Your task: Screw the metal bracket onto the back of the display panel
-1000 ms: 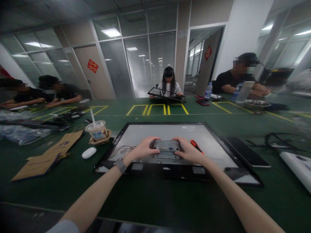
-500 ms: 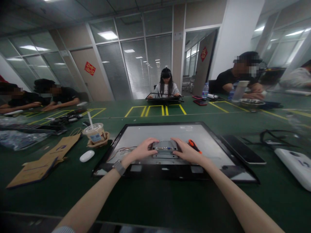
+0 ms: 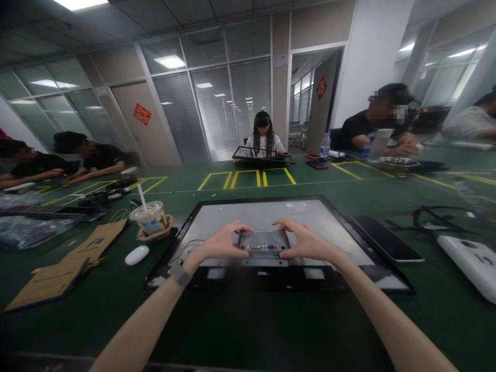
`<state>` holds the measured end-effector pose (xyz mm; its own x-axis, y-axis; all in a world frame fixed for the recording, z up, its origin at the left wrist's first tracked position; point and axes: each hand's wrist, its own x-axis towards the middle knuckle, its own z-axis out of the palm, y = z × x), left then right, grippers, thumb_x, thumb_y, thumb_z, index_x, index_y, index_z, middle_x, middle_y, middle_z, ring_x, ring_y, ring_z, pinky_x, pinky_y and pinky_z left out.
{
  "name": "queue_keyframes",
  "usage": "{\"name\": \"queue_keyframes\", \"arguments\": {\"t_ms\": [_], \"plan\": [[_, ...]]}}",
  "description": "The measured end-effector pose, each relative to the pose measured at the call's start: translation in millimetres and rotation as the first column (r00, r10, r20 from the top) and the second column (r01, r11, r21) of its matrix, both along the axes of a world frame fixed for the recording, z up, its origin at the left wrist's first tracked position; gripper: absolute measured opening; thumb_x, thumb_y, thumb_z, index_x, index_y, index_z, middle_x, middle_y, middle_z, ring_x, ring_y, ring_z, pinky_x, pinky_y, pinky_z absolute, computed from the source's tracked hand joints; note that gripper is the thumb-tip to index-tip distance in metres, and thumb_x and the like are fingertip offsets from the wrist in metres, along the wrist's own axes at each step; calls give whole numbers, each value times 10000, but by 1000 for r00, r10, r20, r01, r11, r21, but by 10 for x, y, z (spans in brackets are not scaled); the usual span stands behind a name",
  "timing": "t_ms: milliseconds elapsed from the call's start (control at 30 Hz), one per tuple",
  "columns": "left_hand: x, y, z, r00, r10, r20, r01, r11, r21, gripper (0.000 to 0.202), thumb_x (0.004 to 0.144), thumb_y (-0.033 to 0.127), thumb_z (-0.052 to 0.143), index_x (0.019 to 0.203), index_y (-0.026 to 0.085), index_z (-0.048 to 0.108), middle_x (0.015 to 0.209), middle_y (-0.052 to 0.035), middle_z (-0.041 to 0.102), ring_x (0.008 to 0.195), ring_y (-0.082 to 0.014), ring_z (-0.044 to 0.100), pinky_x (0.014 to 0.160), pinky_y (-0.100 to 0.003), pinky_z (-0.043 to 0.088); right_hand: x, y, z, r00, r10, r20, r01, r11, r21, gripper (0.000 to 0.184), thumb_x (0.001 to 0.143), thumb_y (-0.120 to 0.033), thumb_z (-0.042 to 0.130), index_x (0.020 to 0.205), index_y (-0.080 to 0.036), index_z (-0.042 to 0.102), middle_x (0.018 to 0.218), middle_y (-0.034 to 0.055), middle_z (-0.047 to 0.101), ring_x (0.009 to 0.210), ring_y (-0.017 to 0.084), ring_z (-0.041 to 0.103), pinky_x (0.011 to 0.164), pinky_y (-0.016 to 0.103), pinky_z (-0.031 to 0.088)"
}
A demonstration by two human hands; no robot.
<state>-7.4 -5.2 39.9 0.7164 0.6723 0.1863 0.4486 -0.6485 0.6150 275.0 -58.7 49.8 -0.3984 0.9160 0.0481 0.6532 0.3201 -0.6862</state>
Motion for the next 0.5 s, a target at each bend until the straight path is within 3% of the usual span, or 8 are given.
{"name": "queue_keyframes", "arguments": {"t_ms": [167, 300, 500], "plan": [[-29, -237, 53, 998, -29, -54, 27, 999, -34, 592, 627, 352, 827, 1175, 246, 629, 1075, -31, 533, 975, -206, 559, 877, -334, 472, -23, -160, 82, 993, 81, 82, -77, 995, -57, 733, 627, -337, 755, 1296, -210, 486, 1271, 95, 549, 1238, 297, 506, 1030, 407, 411], [-38, -376, 33, 998, 5, -64, -5, 1000, 12, 604, 647, 324, 806, 1210, 241, 604, 1086, -35, 500, 991, -217, 543, 853, -331, 474, -82, -228, 48, 991, 65, 113, -66, 998, 7, 705, 621, -298, 742, 1276, -189, 506, 1285, 100, 542, 1208, 292, 508, 1019, 395, 406], [-3, -340, -68, 999, 52, -14, -51, 998, 44, 543, 668, 254, 785, 1182, 239, 610, 1103, -36, 498, 970, -194, 543, 873, -320, 473, -113, -199, -8, 993, 10, 115, -19, 997, 78, 702, 617, -262, 709, 1284, -175, 509, 1290, 111, 551, 1212, 301, 505, 1023, 409, 400]]}}
